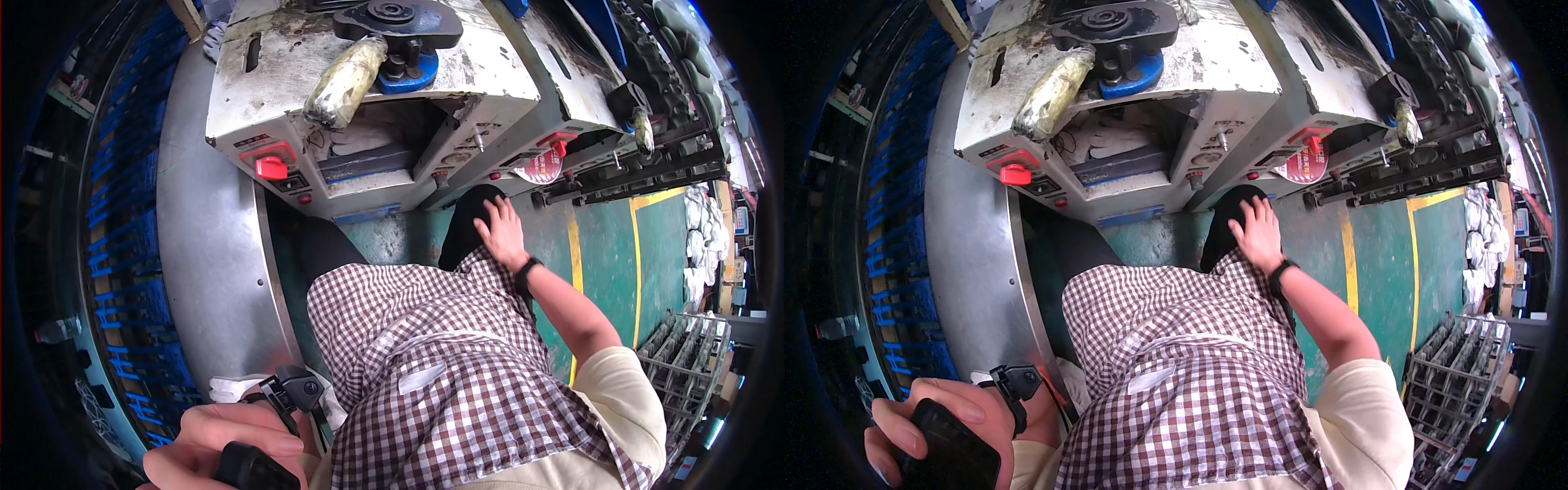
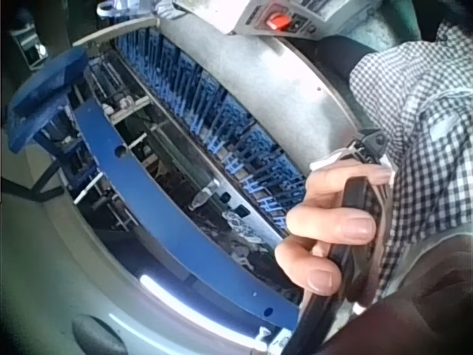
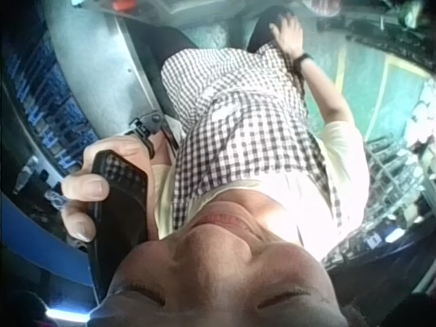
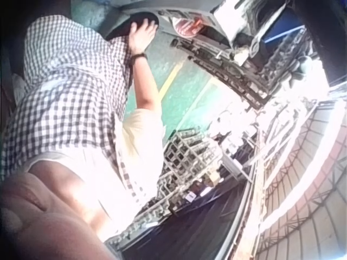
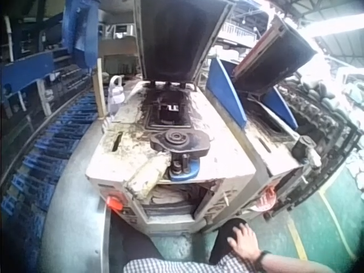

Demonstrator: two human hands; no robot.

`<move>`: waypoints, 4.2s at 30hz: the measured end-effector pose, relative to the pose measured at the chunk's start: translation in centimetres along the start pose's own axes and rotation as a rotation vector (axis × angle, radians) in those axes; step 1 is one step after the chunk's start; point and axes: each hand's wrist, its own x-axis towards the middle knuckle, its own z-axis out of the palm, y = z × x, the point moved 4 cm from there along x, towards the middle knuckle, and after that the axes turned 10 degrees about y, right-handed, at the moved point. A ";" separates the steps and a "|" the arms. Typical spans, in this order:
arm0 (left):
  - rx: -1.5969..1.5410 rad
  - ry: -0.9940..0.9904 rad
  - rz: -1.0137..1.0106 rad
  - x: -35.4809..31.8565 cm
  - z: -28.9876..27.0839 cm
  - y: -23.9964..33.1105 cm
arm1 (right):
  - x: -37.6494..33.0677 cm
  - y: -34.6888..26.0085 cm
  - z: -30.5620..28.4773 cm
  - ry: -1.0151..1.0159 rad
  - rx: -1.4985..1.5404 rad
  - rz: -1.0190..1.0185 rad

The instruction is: The recorder operates a shoe manufacturing machine by inserting and removing small components and adjusting settings.

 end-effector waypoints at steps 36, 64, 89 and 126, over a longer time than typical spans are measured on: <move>0.095 -0.083 0.144 0.0 0.0 0.3 | 6.3 7.1 8.5 -0.600 0.048 0.104; 0.071 -0.098 0.072 -0.7 1.0 0.4 | 2.2 12.0 4.0 -0.376 0.478 0.429; 0.136 0.020 -0.098 -0.3 0.9 -1.6 | -31.3 19.0 1.8 -1.077 0.496 0.819; 0.505 -0.039 0.194 -6.9 24.2 4.0 | -1.9 -6.6 -33.1 -0.923 3.068 -0.543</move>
